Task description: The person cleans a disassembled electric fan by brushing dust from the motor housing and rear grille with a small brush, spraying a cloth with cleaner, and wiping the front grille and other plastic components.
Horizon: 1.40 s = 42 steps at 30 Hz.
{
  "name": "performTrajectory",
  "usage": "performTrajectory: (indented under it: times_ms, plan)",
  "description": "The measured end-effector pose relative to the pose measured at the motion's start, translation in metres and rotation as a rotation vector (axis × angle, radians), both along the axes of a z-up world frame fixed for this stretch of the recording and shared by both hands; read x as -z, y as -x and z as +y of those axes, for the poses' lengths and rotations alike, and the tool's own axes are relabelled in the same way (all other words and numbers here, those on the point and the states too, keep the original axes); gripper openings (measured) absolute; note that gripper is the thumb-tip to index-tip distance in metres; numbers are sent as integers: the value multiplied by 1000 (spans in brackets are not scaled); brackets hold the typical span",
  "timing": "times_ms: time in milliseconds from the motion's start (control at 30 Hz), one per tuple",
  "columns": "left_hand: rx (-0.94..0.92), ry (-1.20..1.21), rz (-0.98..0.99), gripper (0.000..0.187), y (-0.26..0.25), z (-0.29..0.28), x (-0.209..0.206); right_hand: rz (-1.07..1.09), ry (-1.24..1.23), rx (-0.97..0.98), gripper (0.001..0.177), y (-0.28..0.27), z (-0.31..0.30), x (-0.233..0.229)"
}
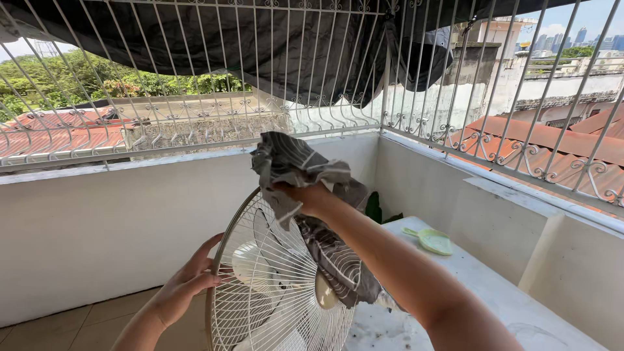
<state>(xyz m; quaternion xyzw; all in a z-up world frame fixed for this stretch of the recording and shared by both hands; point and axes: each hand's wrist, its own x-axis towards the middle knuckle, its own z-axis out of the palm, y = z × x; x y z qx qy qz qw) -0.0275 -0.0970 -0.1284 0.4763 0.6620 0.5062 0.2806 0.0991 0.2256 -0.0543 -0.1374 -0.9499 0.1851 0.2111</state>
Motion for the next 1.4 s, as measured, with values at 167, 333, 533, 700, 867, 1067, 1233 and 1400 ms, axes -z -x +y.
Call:
performTrajectory:
  times_ms: [167, 333, 533, 700, 867, 1067, 1233, 1400]
  plan:
    - [-48, -102, 25, 75, 7, 27, -25, 350, 151, -139, 69, 12, 3, 136]
    - [-426, 317, 136, 85, 0, 74, -78, 310, 140, 148, 88, 41, 19, 227]
    - [-74, 243, 315, 59, 10, 99, -80, 436, 218, 147, 70, 6, -9, 294]
    - [-254, -13, 58, 49, -7, 82, -63, 437, 1130, -146, 60, 36, -4, 245]
    - [-507, 289, 496, 63, -58, 72, -100, 681, 1714, -321, 56, 68, 92, 144]
    - [-591, 317, 459, 67, -81, 62, -119, 570, 1245, 92, 34, 34, 192, 221]
    - [-620, 321, 476, 68, -74, 51, -116, 268, 777, 448, 27, 3, 165, 234]
    - [-618, 321, 483, 71, -75, 46, -114, 654, 216, 429, 21, -21, 80, 159]
